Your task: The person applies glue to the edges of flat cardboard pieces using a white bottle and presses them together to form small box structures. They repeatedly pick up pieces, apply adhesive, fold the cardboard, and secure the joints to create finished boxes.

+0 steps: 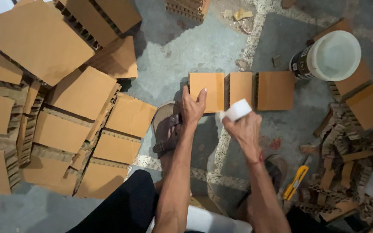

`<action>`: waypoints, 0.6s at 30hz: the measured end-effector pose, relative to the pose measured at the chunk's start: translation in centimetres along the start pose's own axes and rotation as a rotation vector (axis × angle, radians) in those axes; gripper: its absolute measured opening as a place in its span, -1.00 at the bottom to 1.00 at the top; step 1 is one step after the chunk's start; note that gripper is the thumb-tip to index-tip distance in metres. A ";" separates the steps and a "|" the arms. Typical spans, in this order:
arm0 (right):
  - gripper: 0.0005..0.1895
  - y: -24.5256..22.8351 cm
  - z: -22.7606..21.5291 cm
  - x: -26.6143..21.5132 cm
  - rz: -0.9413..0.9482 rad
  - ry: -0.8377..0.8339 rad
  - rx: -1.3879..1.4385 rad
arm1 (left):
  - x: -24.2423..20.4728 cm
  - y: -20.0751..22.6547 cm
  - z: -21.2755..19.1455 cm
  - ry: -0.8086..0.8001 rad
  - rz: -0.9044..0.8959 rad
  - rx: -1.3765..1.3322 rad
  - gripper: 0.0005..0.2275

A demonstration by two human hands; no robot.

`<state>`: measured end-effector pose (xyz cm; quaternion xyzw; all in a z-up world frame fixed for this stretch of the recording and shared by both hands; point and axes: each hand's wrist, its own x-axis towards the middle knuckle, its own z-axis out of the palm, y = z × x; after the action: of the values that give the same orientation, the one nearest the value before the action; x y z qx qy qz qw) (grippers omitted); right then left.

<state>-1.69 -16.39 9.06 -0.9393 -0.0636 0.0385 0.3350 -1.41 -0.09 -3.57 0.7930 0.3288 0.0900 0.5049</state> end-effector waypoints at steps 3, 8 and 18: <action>-0.75 -0.6 -1.1 0.3 -0.078 0.116 0.087 | 0.2 0.1 0.1 0.009 0.042 -0.017 -0.44; -0.69 -1.7 -0.6 7.4 -0.061 0.236 0.432 | 0.2 -1.0 0.7 0.084 0.134 -0.060 -0.28; -0.83 3.3 0.3 5.6 -0.392 0.046 -0.364 | 0.4 -3.3 2.3 0.209 0.287 0.089 -0.35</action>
<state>4.16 -17.94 6.57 -0.9545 -0.2425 -0.0605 0.1628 -1.39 -0.65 -7.61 0.8397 0.2665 0.2283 0.4143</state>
